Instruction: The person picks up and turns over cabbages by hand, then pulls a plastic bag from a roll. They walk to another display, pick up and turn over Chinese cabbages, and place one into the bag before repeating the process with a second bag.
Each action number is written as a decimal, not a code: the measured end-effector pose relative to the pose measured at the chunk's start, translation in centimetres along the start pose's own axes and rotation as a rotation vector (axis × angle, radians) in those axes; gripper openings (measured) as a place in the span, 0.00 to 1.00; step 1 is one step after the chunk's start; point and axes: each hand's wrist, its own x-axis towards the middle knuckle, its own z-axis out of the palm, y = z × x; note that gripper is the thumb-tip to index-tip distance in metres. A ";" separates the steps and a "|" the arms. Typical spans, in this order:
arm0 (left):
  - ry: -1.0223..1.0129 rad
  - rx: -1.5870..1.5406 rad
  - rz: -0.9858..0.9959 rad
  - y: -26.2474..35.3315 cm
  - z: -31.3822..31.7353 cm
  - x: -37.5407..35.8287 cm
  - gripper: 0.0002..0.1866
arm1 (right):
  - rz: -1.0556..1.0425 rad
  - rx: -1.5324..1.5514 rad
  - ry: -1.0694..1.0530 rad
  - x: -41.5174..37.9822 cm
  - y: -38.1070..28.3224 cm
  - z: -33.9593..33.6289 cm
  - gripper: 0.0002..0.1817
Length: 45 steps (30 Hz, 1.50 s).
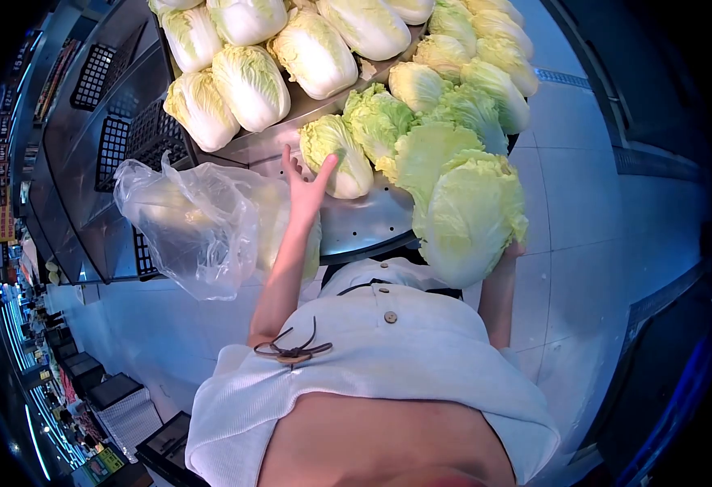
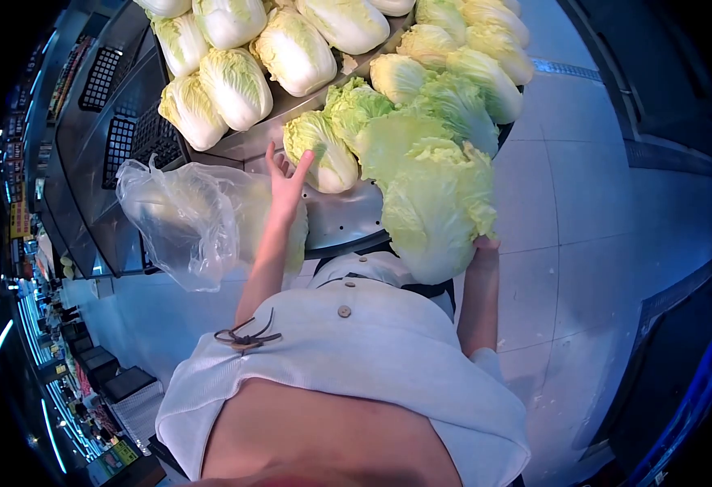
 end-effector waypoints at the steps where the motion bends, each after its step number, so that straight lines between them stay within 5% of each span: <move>1: 0.004 0.054 0.095 0.2 -0.2 -0.5 0.55 | 0.042 -0.026 -0.020 0.2 0.1 0.0 0.58; 3: 0.013 0.159 0.282 1.7 -0.8 -2.3 0.51 | 0.154 -0.114 -0.091 0.8 0.3 0.5 0.59; 6: -0.357 -0.457 -0.036 6.1 -1.5 -5.1 0.45 | 0.232 -0.254 -0.255 3.0 1.7 2.2 0.60; 11: -0.460 -0.808 -0.240 5.5 -0.6 -5.0 0.40 | 0.163 -0.550 -0.345 5.2 6.4 3.4 0.56; 15: -0.476 -0.554 -0.081 3.6 0.4 -3.8 0.32 | 0.081 -0.862 -0.408 6.2 7.7 3.2 0.59; 18: -0.380 -0.220 0.261 2.3 1.4 -3.3 0.32 | 0.086 -0.836 -0.327 5.8 8.9 1.9 0.58; 22: -0.260 -0.024 0.446 2.2 2.5 -4.8 0.23 | -0.014 -0.866 -0.322 5.2 10.2 0.0 0.55; 23: -0.262 -0.045 0.321 2.5 2.7 -5.3 0.18 | -0.027 -0.893 -0.297 5.0 10.1 0.1 0.55; 26: -0.139 0.377 0.591 3.9 1.8 -5.0 0.18 | -0.039 -0.963 -0.262 4.7 9.4 1.0 0.54; 31: -0.187 0.257 0.907 5.0 2.9 -4.4 0.19 | -0.052 -1.092 -0.255 4.6 8.5 1.7 0.53; 34: -0.319 0.289 0.871 4.1 3.3 -3.6 0.17 | -0.109 -1.159 -0.222 3.8 8.0 2.5 0.52; 39: -0.255 0.257 0.842 3.8 4.3 -3.6 0.14 | -0.238 -1.225 -0.079 1.6 7.9 3.3 0.51; 45: -0.153 0.268 0.817 3.6 6.0 -3.5 0.12 | -0.652 -1.521 0.073 -0.3 9.3 2.0 0.46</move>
